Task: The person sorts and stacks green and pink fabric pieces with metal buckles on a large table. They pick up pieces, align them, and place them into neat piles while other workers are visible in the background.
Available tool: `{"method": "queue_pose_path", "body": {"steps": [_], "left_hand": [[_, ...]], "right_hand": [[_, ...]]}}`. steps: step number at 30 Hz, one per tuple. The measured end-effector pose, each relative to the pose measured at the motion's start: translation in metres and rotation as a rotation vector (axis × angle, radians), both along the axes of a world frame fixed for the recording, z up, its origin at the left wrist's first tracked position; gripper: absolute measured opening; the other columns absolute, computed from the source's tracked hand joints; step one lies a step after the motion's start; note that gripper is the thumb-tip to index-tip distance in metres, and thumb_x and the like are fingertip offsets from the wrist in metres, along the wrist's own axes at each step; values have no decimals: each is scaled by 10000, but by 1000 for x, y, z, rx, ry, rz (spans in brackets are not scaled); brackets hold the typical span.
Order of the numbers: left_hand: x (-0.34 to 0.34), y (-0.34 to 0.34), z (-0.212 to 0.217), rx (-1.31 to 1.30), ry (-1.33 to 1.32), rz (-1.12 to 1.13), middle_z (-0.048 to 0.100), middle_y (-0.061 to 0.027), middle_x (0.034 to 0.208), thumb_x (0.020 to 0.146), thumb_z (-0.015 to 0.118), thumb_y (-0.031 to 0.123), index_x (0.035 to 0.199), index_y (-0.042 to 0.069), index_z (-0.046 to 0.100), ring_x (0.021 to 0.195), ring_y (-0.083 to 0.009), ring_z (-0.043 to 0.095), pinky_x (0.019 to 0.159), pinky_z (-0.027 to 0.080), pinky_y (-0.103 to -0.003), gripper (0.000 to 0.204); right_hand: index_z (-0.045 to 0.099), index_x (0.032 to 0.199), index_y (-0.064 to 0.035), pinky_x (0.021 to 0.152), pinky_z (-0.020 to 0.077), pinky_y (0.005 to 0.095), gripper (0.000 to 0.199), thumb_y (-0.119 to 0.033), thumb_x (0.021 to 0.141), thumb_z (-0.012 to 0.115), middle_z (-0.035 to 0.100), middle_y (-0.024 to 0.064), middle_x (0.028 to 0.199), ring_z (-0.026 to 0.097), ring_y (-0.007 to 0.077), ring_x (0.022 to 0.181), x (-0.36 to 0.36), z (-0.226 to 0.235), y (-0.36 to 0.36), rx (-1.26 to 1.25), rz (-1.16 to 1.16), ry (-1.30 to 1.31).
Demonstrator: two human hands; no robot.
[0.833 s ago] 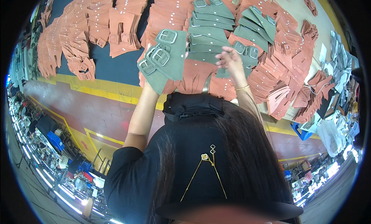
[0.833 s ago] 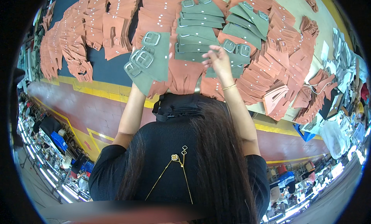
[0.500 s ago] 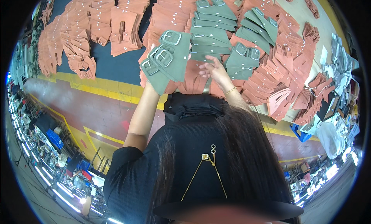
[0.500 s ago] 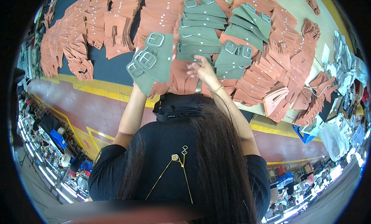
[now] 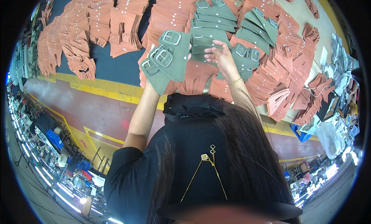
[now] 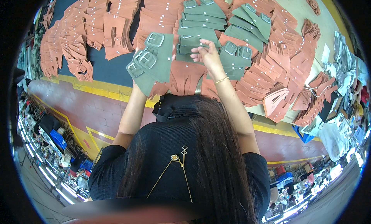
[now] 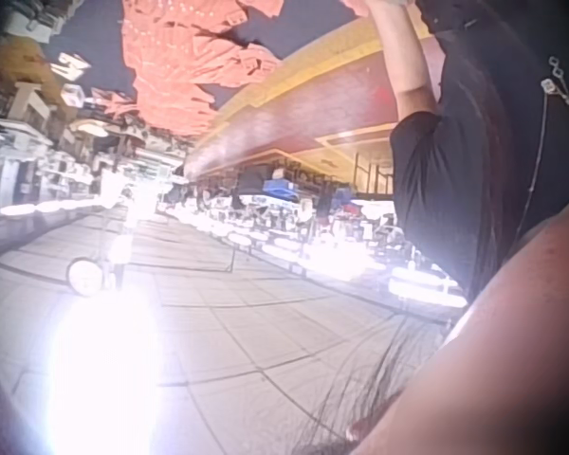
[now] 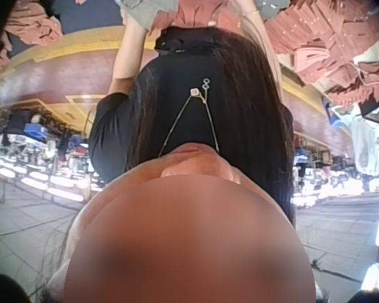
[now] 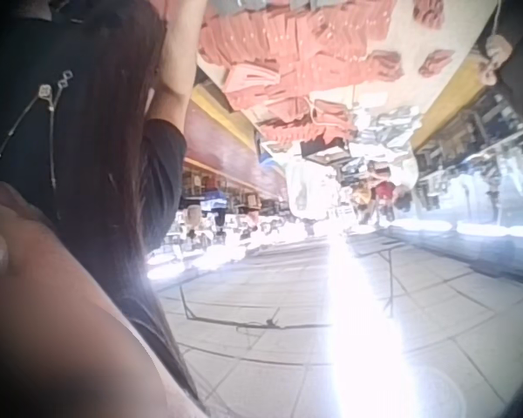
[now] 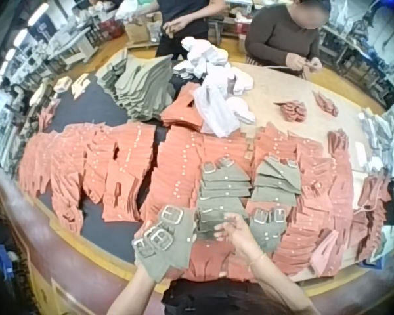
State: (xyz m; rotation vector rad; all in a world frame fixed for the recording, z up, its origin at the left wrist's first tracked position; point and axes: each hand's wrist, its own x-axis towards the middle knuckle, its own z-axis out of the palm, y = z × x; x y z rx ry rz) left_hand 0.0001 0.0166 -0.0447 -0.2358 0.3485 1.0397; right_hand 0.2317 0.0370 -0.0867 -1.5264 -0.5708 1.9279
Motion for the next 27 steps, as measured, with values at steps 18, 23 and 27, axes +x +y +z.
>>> {"method": "queue_pose_path", "body": {"steps": [18,23,27], "left_hand": [[-1,1,-3,-30,-165,19,258,-267,1487,929,391,540,1475,64,256,1358,-425,303,1124,289,-541,737],[-3,0,-7,31,-201,-4,221,-263,1504,926,379,565,1486,76,233,1368,-418,289,1133,272,-531,757],[-4,0,-8,-34,-186,-7,234,-266,1499,921,391,560,1483,74,243,1363,-419,299,1132,279,-525,757]], "right_hand": [[358,1278,-29,760,539,345,308,-65,979,421,617,191,1067,637,225,879,13,-3,51,56,-208,78],[362,1291,-16,767,537,348,322,-61,978,420,612,188,1070,630,226,887,19,-6,50,17,-208,133],[359,1302,-8,770,541,345,336,-58,976,421,611,183,1072,631,222,885,20,-10,36,-28,-194,131]]}}
